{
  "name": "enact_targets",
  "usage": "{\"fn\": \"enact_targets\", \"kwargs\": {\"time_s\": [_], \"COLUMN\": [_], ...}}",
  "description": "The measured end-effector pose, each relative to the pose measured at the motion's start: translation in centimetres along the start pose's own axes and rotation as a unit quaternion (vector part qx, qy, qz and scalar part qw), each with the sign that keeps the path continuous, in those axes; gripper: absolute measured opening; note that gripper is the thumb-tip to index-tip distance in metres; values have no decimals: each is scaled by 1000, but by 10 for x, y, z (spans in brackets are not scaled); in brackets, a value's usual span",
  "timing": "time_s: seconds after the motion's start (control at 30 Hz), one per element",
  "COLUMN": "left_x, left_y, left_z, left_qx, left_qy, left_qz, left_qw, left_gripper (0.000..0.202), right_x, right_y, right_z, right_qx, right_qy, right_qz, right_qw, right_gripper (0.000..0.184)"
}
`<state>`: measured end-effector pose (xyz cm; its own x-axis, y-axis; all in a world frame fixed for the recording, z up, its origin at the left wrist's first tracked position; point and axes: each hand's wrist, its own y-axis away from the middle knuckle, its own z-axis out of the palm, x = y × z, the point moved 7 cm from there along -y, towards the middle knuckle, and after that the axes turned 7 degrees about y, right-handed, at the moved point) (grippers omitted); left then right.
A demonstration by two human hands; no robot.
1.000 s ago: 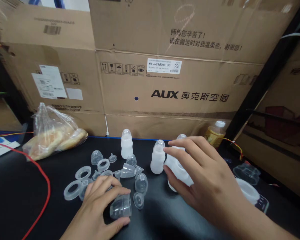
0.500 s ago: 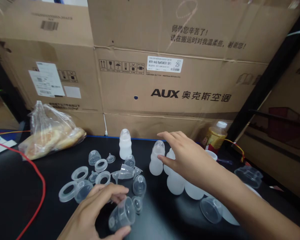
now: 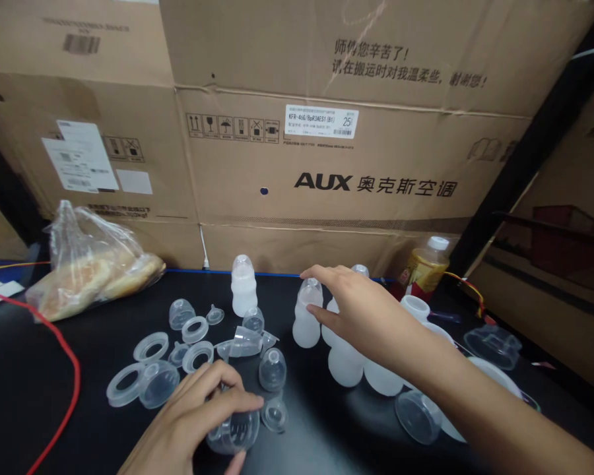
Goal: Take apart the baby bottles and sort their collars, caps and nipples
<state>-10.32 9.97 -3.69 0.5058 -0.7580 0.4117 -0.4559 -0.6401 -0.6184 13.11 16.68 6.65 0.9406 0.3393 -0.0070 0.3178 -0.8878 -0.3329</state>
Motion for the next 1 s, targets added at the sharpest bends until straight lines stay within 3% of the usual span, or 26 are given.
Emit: {"fn": "enact_targets", "kwargs": {"time_s": [0.1,0.33,0.53,0.73,0.87,1.0], "left_x": [6,-5,-3,4,4,4], "left_y": [-5,7,8,1,-2,-2], "left_z": [-1,15,14,8,2,-1], "left_qx": [-2,-28,1,-8,3,7], "left_qy": [-43,-69,-33,-55,-73,-81], "left_qz": [30,-43,-57,-7,8,8], "left_qw": [999,996,998,998,997,997], "left_gripper": [61,81,65,53,43,36], "right_x": [-3,-1,-1,-2,2,7], "right_y": [0,0,-1,0,3,24], "right_z": [1,5,8,6,-14,-63], "right_qx": [5,15,11,36,97,203], "right_qy": [7,16,-3,-57,-112,-171], "right_qz": [6,18,22,24,26,-4], "right_qw": [1000,1000,1000,997,989,964], "right_gripper": [30,33,34,34,39,37]}}
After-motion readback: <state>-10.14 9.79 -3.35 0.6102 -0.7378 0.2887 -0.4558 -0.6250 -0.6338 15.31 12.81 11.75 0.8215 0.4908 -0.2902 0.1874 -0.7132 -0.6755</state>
